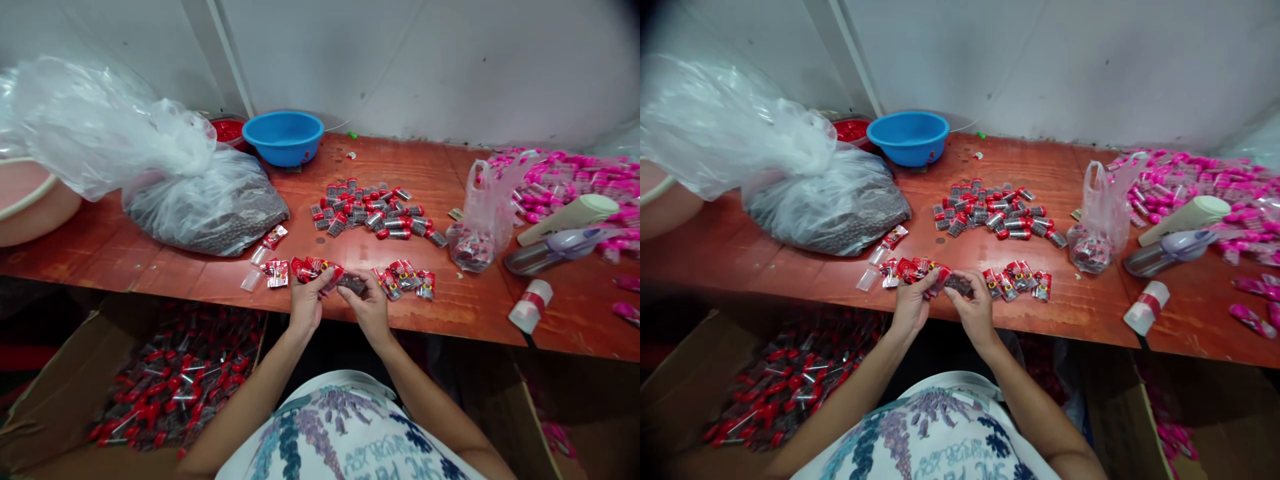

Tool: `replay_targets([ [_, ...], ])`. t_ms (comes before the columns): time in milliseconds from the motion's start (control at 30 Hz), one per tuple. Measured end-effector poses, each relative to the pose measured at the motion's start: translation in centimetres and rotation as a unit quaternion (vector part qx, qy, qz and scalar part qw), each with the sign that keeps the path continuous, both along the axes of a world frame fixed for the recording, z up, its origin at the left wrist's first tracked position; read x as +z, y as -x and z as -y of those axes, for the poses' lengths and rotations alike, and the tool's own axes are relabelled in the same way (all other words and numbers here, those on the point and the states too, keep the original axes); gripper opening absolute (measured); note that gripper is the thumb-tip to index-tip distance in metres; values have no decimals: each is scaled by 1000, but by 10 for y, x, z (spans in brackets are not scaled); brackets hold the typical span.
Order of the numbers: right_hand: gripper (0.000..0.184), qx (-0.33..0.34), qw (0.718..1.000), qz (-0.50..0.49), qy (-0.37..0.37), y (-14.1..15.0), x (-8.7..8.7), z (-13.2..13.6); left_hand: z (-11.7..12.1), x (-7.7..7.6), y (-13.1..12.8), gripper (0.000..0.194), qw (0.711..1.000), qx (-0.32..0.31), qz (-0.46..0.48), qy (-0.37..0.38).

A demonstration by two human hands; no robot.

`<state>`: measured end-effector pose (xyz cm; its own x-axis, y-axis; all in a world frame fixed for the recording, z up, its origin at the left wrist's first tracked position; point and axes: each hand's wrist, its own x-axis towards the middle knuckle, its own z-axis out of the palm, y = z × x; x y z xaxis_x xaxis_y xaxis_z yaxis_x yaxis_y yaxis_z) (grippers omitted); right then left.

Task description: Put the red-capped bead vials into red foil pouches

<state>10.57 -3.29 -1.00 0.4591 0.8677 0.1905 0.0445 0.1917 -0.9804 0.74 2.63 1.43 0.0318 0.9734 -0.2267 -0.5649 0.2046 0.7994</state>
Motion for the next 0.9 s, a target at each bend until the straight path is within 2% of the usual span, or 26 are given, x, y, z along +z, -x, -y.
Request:
replay_targets([
  [167,26,33,999,27,-13,-7,2,0,1,1,5,39,999,-13,-21,-38],
  [267,26,24,999,31,-22,-7,5,1,4,4,7,46,997,-44,-39,-56],
  [500,26,-16,995,77,-66,-4,8,4,6,7,7,17,991,-87,-88,-60],
  [600,28,15,999,-26,-18,-5,8,4,4,8,11,21,988,-101,-97,-60],
  [700,32,57,986,-153,34,-6,9,6,1,9,15,27,984,-135,-99,-59],
  [767,34,57,982,-176,44,-6,11,7,0,10,16,29,983,-146,-97,-57],
  [833,33,32,990,-132,34,-6,11,8,1,11,15,37,984,-144,-94,-55],
  [900,27,-1,999,-38,15,-6,10,9,3,11,12,48,986,-128,-91,-50],
])
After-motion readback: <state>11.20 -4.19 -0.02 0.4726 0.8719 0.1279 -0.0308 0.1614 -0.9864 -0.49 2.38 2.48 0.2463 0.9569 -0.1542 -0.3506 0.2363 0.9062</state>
